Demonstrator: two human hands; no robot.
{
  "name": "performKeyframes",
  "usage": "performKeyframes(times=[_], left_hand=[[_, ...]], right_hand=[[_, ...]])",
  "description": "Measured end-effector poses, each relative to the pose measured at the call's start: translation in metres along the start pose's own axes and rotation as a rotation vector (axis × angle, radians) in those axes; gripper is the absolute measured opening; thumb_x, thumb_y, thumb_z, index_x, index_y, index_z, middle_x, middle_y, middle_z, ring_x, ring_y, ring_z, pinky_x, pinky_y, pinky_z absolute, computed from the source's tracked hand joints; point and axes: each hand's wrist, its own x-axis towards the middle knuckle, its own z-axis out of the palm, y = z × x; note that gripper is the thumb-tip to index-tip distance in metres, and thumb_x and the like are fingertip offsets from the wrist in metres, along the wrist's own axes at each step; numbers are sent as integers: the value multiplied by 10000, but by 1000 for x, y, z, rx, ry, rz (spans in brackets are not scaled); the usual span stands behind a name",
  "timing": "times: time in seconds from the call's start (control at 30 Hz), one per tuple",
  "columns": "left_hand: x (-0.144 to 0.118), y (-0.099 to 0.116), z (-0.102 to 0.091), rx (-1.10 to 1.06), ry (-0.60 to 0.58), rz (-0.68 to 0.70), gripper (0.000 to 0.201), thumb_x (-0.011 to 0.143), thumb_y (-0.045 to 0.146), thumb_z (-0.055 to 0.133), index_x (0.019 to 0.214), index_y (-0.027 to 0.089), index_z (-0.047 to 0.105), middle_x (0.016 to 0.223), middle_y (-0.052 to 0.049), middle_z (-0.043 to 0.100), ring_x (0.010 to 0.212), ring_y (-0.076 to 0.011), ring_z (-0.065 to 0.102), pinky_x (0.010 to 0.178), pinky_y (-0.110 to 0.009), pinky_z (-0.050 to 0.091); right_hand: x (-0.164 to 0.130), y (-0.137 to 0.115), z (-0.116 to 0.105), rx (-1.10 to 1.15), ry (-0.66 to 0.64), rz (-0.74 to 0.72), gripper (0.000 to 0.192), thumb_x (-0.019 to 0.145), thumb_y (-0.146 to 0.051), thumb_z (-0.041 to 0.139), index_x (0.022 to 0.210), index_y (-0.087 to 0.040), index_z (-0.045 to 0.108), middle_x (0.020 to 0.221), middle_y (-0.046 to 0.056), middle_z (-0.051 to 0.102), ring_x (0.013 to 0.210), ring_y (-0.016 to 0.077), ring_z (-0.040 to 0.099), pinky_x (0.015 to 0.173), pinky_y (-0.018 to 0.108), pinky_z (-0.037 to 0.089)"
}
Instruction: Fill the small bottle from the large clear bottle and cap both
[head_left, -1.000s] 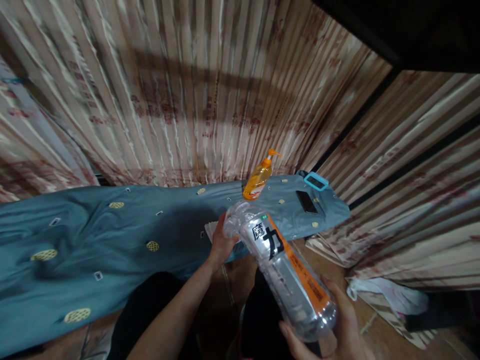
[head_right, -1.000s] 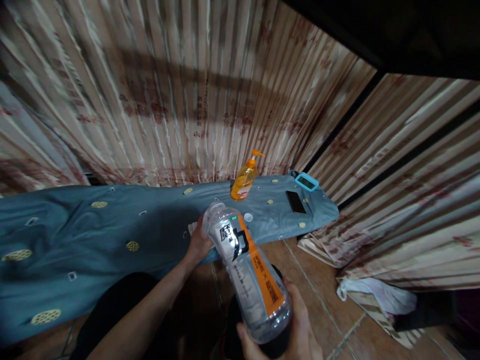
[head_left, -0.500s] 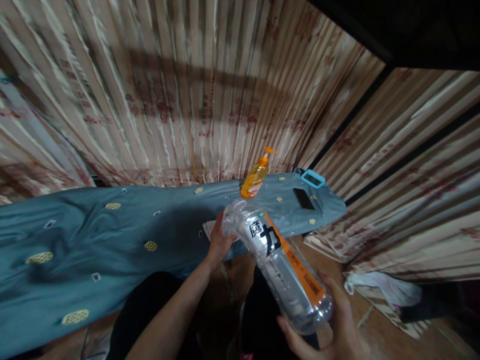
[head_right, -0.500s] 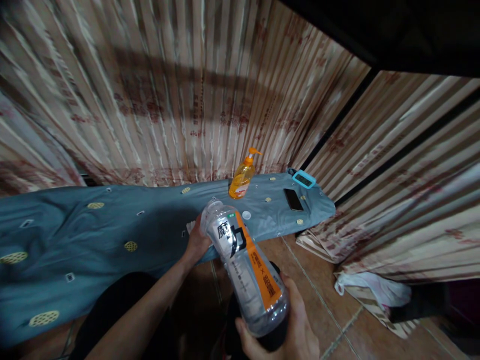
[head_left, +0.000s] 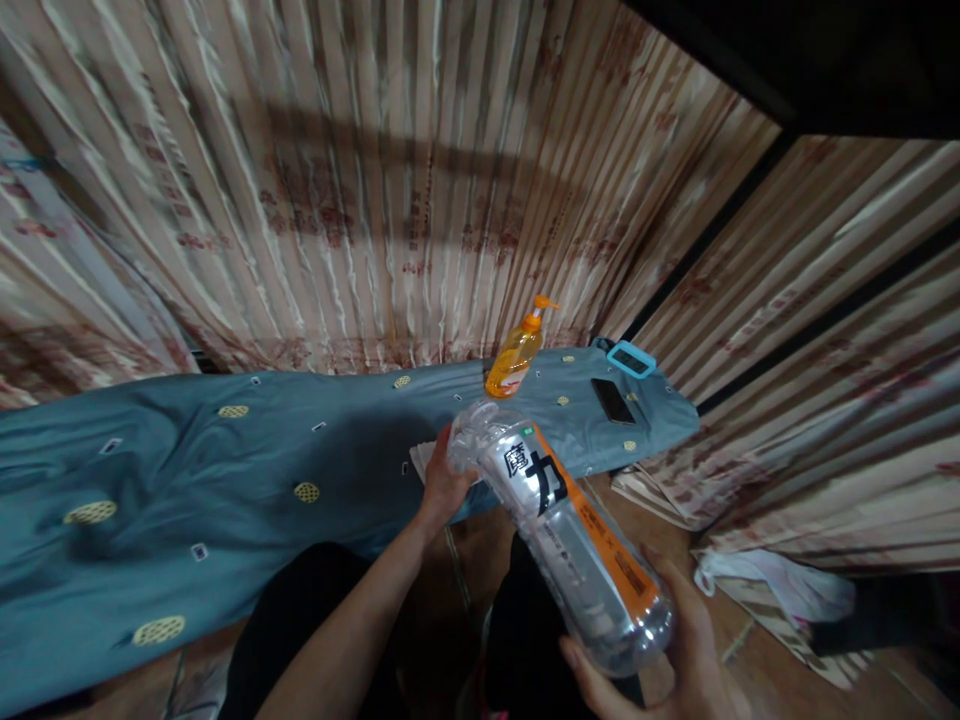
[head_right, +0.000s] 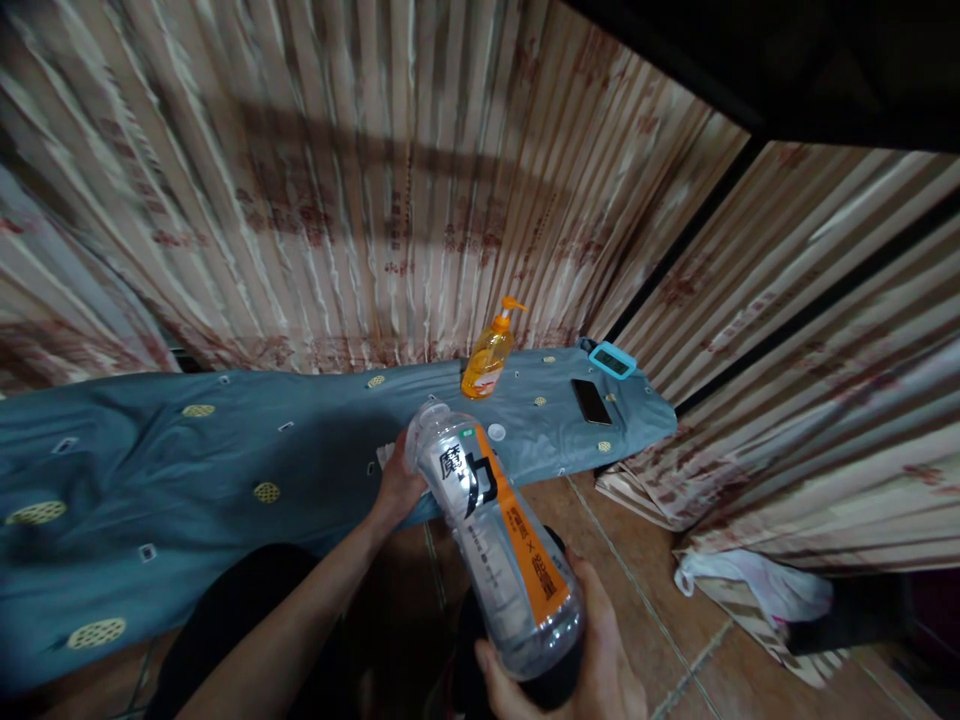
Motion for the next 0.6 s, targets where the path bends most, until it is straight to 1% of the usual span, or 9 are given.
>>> performKeyframes(times=[0.07,0.17,0.3,0.37,0.5,0.6], left_hand=[[0,0,0,3,-6,-2,729,622,117,763,1313,200,547,1233,-59,713,1144,-265,667,1055,-419,520],[0,1,0,4,-15,1,718,634,119,749,1316,199,542,1222,-57,714,1137,-259,668,1051,-415,522],[0,2,0,5,-21,11,712,656,145,740,1336,182,531,1259,-81,699,1149,-257,665,1049,-410,522],[0,3,0,7,-19,17,721,656,163,750,1341,188,529,1282,-84,690,1167,-259,661,1058,-411,516],[0,3,-1,10,-14,22,733,637,153,760,1332,203,534,1279,-73,697,1166,-253,663,1065,-406,508],[0,2,-1,17,-7,9,734,627,130,753,1325,208,541,1255,-66,710,1148,-255,667,1064,-419,506]], right_hand=[[0,-1,-2,-2,-21,15,881,896,-820,373,1432,-123,432,1117,182,740,853,316,769,664,405,631],[1,-4,-4,3,-27,46,893,889,-843,339,1414,-129,446,1122,173,741,868,306,769,693,391,630],[2,-7,-5,-30,-13,44,895,878,-854,349,1378,-124,486,1012,157,754,792,293,767,684,380,624],[2,-9,-5,-31,-13,63,926,865,-872,340,1379,-116,490,997,162,751,813,306,766,707,396,628],[1,-12,-4,10,-26,115,958,865,-882,298,1429,-121,447,1127,187,732,959,334,756,775,427,632],[1,-11,-3,13,-22,98,933,877,-865,312,1453,-140,423,1197,191,712,954,336,756,755,433,632]])
